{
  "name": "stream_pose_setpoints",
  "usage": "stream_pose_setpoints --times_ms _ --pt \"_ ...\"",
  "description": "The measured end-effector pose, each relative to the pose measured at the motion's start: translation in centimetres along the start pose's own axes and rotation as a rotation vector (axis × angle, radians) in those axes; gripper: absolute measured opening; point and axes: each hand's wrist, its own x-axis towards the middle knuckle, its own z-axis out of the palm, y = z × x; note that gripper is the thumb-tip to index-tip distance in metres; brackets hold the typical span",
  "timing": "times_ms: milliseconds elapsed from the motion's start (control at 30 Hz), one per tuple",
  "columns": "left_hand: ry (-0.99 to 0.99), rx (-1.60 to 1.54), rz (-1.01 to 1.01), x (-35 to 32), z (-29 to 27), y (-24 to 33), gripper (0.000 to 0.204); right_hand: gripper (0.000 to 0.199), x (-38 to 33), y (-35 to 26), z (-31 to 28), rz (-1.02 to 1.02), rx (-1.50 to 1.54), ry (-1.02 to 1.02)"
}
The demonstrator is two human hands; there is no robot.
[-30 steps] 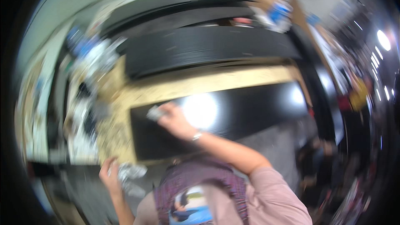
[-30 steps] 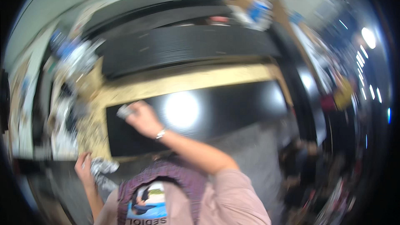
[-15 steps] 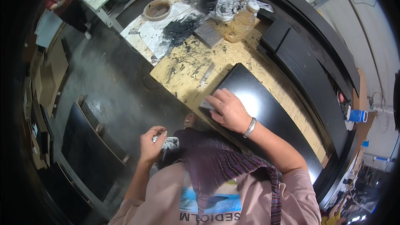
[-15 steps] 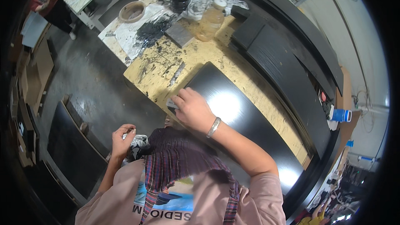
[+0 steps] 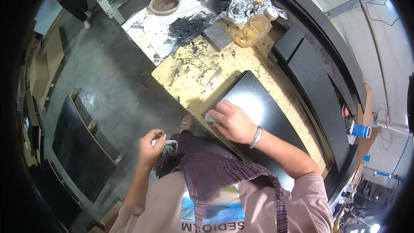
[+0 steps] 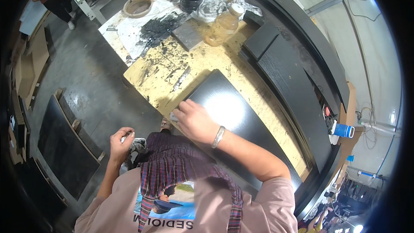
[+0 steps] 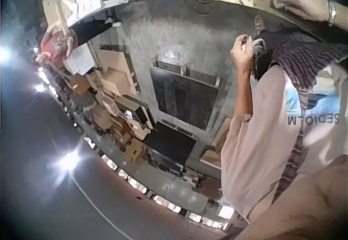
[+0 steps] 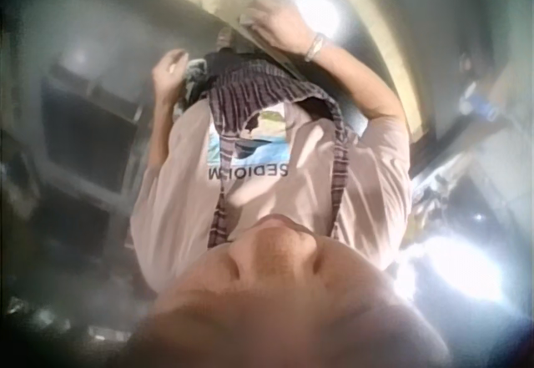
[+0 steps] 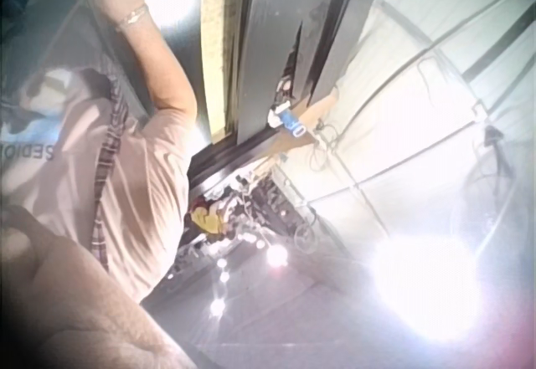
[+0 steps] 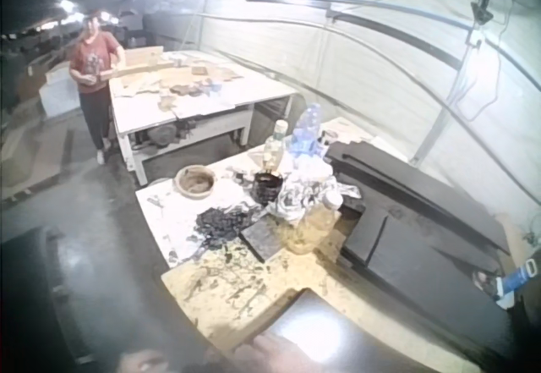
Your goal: The person wipes a black wooden board with a cloth and a small block, then flips the board over to clean the other side. The person continues to wipe the board with the cloth and block, occasionally adjusting the cloth.
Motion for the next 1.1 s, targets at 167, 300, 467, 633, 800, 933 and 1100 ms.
stream_pose_setpoints --times_ms 167,300,467,633,800,933,1100 --pt "-0.048 -0.009 -0.025 0.7 0.1 0.9 0.017 0.023 1.5 8.5 -2.5 0.260 -0.333 0.239" --pt "-0.021 0.037 0.032 1.6 -0.1 0.1 0.021 0.018 2.1 9.6 -5.3 0.309 -0.289 0.372" --pt "-0.014 0.035 0.075 2.3 0.0 -0.5 0.023 0.025 0.7 5.7 -3.2 0.136 -0.041 0.035" --pt "-0.055 0.033 0.062 2.6 -0.4 0.0 0.022 0.016 1.6 13.7 -6.1 0.488 -0.529 0.479" --pt "-0.053 0.025 0.109 3.1 -0.5 0.2 0.020 0.026 1.2 11.6 -4.8 0.672 -0.202 0.680" --pt "0.026 -0.135 0.155 4.9 0.5 5.5 0.017 0.027 -0.7 11.3 -2.5 0.792 0.252 0.958" --pt "-0.277 -0.154 0.397 8.7 6.9 12.9 0.036 0.020 -2.0 12.6 0.3 0.798 0.493 1.243"
